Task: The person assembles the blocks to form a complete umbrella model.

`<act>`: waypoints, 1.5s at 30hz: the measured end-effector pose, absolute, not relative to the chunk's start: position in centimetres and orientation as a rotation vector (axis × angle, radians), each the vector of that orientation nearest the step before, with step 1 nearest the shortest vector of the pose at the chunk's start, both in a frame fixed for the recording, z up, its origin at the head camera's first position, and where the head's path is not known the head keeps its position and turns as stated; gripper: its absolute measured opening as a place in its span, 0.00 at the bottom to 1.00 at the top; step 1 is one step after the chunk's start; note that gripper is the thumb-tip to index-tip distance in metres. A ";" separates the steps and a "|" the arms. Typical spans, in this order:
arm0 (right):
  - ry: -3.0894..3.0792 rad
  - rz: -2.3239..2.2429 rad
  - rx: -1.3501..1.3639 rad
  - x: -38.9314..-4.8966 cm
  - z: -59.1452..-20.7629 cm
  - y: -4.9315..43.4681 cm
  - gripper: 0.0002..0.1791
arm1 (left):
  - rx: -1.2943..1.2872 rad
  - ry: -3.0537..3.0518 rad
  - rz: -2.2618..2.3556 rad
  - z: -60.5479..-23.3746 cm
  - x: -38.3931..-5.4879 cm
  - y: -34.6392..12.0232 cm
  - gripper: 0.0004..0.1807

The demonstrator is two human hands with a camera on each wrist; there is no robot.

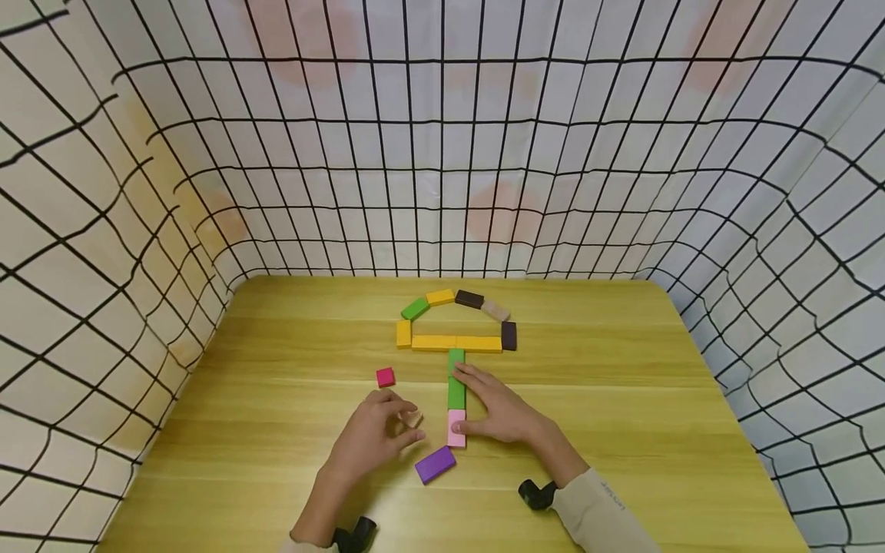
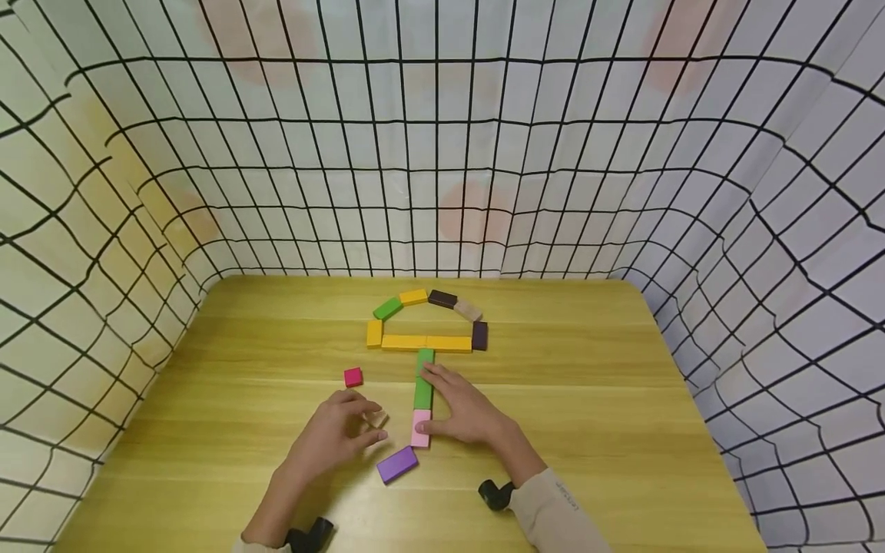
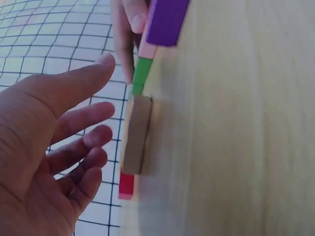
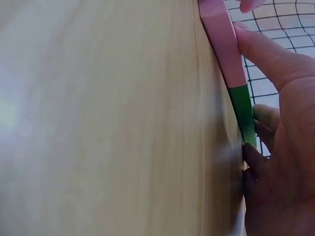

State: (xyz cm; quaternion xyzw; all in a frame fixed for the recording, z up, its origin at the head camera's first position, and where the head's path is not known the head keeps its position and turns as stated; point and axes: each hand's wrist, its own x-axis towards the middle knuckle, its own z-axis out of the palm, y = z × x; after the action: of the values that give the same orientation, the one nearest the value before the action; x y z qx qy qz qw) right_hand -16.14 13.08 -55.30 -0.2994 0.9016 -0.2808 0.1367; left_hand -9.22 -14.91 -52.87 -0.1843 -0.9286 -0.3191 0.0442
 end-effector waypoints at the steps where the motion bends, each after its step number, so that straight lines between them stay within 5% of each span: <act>1: 2.611 -0.812 -0.864 -16.2 -55.3 13.1 0.54 | -0.545 -2.833 -0.949 -52.9 -9.3 -15.0 0.23; 16: 2.586 -0.844 -0.878 -16.2 -55.6 13.0 0.54 | -0.349 -2.830 -0.998 -54.0 -9.8 -15.2 0.32; 25: 2.585 -0.839 -0.875 -16.1 -55.4 13.0 0.54 | -0.217 -2.884 -1.009 -55.1 -10.0 -15.1 0.49; 45: 2.589 -0.847 -0.887 -16.4 -55.4 13.1 0.54 | -0.267 -2.834 -1.007 -54.6 -9.8 -15.1 0.37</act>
State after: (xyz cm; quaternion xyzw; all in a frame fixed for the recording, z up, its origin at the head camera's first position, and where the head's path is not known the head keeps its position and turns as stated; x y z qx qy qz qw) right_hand -16.38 13.14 -55.42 -0.3067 0.8951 -0.2928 0.1377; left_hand -9.83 -15.11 -54.58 -0.0884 -0.9368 -0.3329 0.0612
